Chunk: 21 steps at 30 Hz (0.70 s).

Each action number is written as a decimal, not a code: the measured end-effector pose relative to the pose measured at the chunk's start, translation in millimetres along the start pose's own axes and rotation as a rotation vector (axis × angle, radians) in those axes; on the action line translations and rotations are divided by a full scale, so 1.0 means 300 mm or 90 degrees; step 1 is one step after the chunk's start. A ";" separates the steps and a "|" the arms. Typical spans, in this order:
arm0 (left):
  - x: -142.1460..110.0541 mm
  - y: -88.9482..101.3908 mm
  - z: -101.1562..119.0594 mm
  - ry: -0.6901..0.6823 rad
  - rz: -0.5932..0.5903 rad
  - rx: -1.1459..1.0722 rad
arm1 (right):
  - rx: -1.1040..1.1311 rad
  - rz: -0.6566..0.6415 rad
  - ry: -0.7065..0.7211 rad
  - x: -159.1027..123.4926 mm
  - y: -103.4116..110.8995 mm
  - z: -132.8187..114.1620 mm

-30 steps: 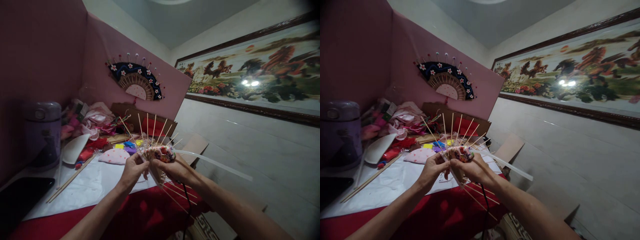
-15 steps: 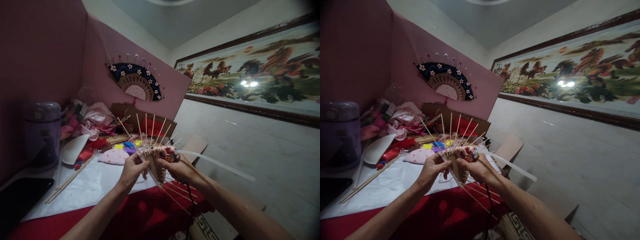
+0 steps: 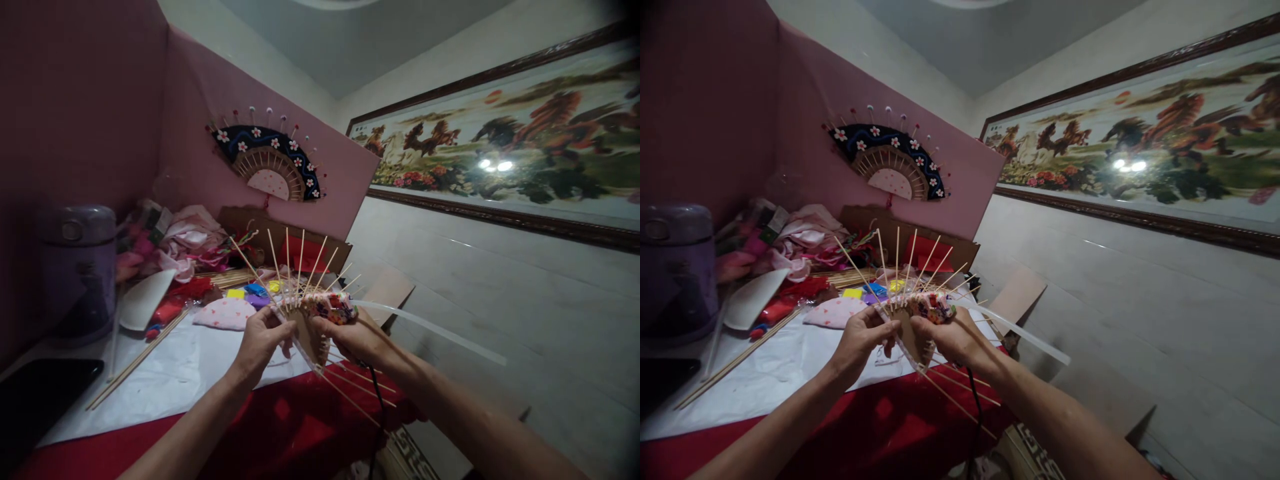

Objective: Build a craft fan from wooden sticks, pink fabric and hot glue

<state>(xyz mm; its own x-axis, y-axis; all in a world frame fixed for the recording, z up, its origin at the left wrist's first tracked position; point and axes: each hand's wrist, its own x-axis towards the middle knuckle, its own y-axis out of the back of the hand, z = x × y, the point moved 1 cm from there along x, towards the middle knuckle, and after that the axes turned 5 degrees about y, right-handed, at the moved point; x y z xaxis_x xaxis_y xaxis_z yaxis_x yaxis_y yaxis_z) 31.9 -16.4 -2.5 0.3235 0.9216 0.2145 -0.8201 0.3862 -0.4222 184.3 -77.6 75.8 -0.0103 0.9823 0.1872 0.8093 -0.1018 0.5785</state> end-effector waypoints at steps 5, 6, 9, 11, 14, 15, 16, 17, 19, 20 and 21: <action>-0.001 -0.002 0.000 0.006 -0.003 -0.006 | -0.012 -0.029 0.016 0.001 -0.004 -0.022; -0.001 -0.003 0.000 0.007 -0.005 -0.006 | -0.014 -0.032 0.012 0.002 -0.005 -0.025; -0.001 -0.004 -0.001 0.007 -0.015 -0.007 | -0.028 -0.038 -0.020 0.006 -0.008 -0.016; -0.001 -0.004 -0.002 0.004 -0.013 -0.009 | -0.038 -0.035 -0.026 0.011 -0.008 -0.001; 0.000 -0.002 -0.004 0.002 -0.005 -0.009 | -0.046 -0.017 0.015 0.015 -0.004 0.015; 0.001 -0.002 -0.004 0.002 -0.004 -0.008 | -0.042 -0.014 0.031 0.015 -0.002 0.016; 0.001 -0.002 -0.005 0.002 -0.005 -0.007 | -0.035 -0.012 0.041 0.014 -0.001 0.016; 0.002 -0.002 -0.005 0.002 -0.004 -0.005 | -0.026 -0.010 0.044 0.012 0.000 0.015; 0.002 -0.002 -0.004 0.002 -0.004 -0.004 | -0.015 0.002 0.034 0.010 0.002 0.013; 0.002 -0.002 -0.004 0.001 -0.004 -0.003 | -0.020 0.002 0.035 0.009 0.004 0.012; 0.002 -0.002 -0.004 0.000 -0.004 -0.003 | -0.030 -0.004 0.041 0.008 0.006 0.010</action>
<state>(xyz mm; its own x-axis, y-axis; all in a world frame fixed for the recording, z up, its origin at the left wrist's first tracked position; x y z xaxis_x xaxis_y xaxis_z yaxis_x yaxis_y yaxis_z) 33.0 -16.0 -3.2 0.3282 0.9193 0.2169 -0.8163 0.3916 -0.4246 187.4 -75.1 74.8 -0.0546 0.9707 0.2338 0.7809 -0.1044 0.6159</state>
